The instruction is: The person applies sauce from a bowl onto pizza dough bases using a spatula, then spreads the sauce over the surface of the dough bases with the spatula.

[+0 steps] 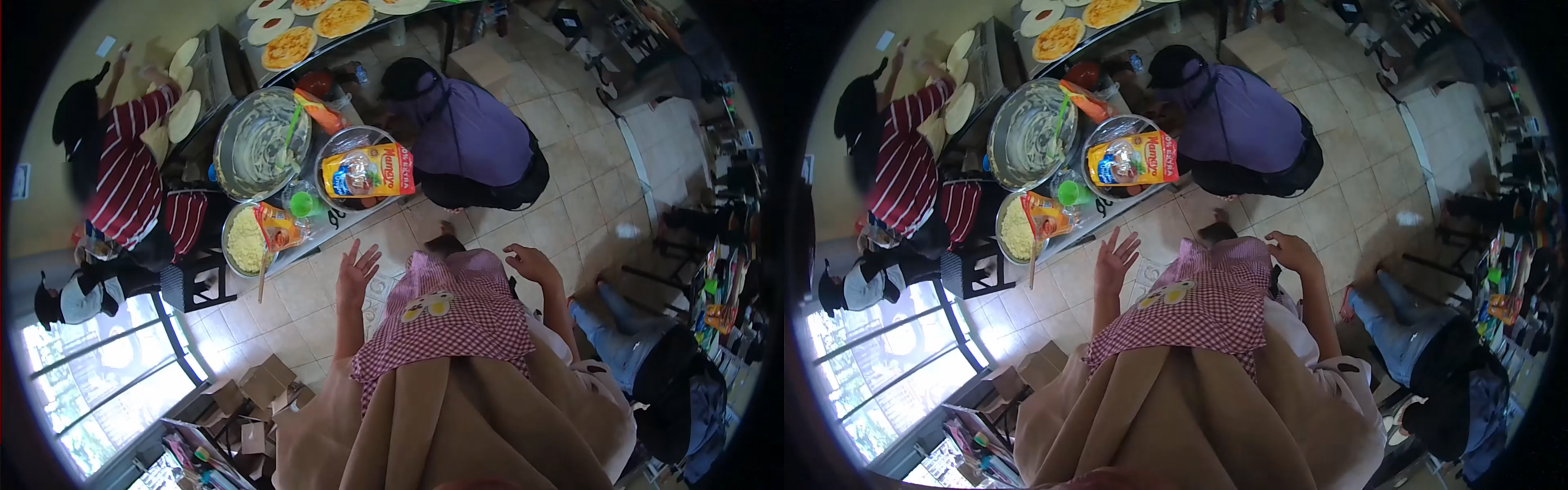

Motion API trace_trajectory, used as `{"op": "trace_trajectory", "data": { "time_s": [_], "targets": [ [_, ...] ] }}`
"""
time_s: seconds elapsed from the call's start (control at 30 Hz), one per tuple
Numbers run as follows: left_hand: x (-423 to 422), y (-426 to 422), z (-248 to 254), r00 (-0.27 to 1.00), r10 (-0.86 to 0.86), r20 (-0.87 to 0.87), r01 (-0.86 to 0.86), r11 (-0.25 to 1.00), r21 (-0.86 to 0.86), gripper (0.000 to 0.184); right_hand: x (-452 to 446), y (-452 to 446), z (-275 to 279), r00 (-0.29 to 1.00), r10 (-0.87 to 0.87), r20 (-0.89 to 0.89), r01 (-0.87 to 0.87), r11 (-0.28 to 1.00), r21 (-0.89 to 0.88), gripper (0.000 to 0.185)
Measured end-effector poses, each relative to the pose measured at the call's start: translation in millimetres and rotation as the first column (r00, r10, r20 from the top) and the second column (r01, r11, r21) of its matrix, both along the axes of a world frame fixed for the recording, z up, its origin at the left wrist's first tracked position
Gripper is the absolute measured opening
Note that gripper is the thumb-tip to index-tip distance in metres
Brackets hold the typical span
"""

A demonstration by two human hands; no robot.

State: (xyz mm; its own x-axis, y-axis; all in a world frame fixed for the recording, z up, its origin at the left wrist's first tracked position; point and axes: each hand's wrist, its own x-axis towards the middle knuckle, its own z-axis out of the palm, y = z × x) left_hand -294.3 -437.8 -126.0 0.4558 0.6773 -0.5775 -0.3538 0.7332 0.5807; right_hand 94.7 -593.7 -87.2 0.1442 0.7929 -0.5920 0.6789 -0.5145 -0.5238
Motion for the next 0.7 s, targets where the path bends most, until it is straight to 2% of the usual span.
{"op": "trace_trajectory", "data": {
  "time_s": [0.1, 0.13, 0.23, 0.37, 0.53, 0.7],
  "targets": [
    [28.8, -11.9, -4.2, 0.988, -0.147, -0.048, 0.144, 0.988, -0.056, 0.053, 8.0, -22.5, 8.8, 0.994, -0.104, -0.036, 0.104, 0.994, -0.020, 0.034],
    [40.1, -16.1, -0.8, 0.981, -0.170, -0.091, 0.160, 0.981, -0.106, 0.051, 12.6, -28.6, 7.4, 0.993, -0.116, -0.035, 0.116, 0.993, -0.011, 0.034],
    [64.2, -33.4, -4.9, 0.977, -0.182, -0.112, 0.173, 0.981, -0.083, 0.049, 31.3, -38.1, 12.5, 0.991, -0.118, -0.066, 0.118, 0.993, 0.006, 0.035],
    [96.9, -56.8, -14.2, 0.990, -0.074, -0.117, 0.064, 0.994, -0.086, 0.047, 80.4, -49.3, 8.2, 0.995, -0.065, -0.077, 0.072, 0.994, 0.080, 0.034],
    [150.4, -85.6, -24.3, 0.986, 0.075, -0.152, -0.096, 0.986, -0.133, 0.046, 156.7, -67.8, 9.3, 0.997, -0.070, -0.011, 0.071, 0.994, 0.087, 0.033],
    [193.5, -107.3, -27.0, 0.990, 0.075, -0.122, -0.092, 0.986, -0.142, 0.047, 209.7, -76.5, -0.4, 0.995, -0.029, 0.091, 0.024, 0.998, 0.064, 0.032]
  ]
}}
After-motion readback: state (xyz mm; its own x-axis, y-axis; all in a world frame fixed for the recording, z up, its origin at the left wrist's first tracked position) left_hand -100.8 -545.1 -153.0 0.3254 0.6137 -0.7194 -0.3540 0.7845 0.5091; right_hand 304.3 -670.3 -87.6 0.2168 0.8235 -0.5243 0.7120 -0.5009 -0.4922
